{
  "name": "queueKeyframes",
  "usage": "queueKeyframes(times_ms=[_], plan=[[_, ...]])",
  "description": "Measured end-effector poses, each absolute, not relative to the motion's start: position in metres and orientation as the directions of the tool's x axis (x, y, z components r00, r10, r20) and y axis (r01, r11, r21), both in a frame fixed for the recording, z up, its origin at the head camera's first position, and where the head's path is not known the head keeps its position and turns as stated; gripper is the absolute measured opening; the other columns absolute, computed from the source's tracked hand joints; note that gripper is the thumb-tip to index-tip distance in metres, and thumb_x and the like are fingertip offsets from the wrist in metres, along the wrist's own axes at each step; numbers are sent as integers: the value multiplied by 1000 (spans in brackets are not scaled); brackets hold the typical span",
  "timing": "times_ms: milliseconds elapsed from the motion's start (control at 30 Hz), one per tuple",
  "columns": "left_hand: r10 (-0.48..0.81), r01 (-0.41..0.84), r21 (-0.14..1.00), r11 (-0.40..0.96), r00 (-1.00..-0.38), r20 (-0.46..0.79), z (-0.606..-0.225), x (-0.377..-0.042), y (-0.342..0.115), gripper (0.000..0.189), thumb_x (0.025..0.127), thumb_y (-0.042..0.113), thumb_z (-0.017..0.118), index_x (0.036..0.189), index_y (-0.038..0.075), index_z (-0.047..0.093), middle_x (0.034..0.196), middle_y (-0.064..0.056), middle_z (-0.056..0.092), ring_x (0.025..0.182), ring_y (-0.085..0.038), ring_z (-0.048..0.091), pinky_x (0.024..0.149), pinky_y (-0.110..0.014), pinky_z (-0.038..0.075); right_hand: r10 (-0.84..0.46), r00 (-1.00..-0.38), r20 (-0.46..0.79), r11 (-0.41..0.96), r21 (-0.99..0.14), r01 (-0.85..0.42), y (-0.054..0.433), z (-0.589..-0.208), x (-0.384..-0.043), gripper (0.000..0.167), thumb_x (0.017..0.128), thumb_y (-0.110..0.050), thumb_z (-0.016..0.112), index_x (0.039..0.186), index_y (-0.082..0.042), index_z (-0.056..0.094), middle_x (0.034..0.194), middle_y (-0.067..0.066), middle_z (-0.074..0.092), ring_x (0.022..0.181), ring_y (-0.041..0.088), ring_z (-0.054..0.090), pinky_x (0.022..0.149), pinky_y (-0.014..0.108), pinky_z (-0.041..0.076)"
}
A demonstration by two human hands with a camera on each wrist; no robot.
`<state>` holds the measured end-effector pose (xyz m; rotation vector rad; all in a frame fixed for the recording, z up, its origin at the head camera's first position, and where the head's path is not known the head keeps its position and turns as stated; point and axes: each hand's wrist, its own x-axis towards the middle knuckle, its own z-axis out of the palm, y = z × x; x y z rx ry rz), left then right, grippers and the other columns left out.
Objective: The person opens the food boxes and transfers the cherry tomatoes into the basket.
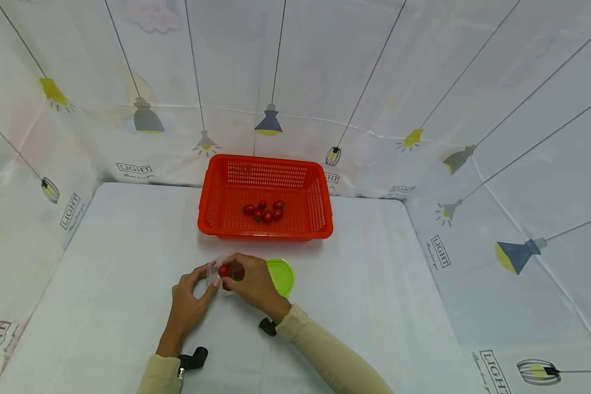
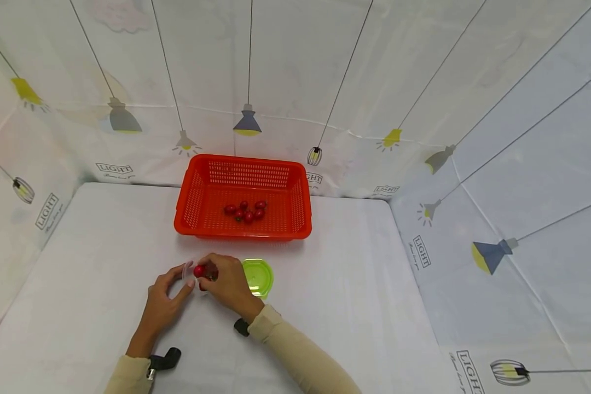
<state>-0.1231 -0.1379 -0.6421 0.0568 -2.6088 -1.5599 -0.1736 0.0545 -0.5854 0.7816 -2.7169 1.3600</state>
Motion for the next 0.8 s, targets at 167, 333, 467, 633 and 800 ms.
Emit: queueKeyframes(times_ms=[167,333,467,633,800], plan=[[-89,35,880,474,-992,87,-642,-123,-137,50,101,39,73,147,22,64,139,-11,71,125,-28,55,95,-47,27,-431,-878,210,498,-755,-426,56,-590,-170,30,90,-16,86,118,-18,73,103,-5,79,89,6,73,83,25,62],[-96,22,876,482,-992,77,-643,-123,-136,50,101,42,71,147,23,64,141,-11,70,127,-28,54,96,-48,27,-433,-876,212,467,-778,-419,59,-591,-170,30,91,-15,85,119,-16,73,108,-3,79,88,4,74,82,24,62],[-98,25,873,487,-992,83,-643,-123,-135,49,101,41,71,146,22,65,140,-10,71,125,-27,55,95,-47,26,-421,-881,216,457,-789,-411,63,-593,-171,30,91,-14,85,119,-16,73,109,-3,79,86,0,73,79,22,62],[-102,19,870,493,-992,79,-644,-124,-134,48,102,40,71,146,21,65,139,-10,72,125,-27,54,99,-50,26,-417,-877,239,441,-790,-425,66,-594,-171,31,90,-14,86,118,-16,73,107,-3,80,85,-1,73,79,23,62],[-108,1,867,498,-992,63,-645,-124,-133,48,103,42,69,145,20,65,139,-11,72,128,-29,53,106,-56,25,-419,-876,240,449,-784,-429,69,-593,-171,31,90,-13,86,119,-15,73,108,-3,79,85,-1,72,79,25,63]])
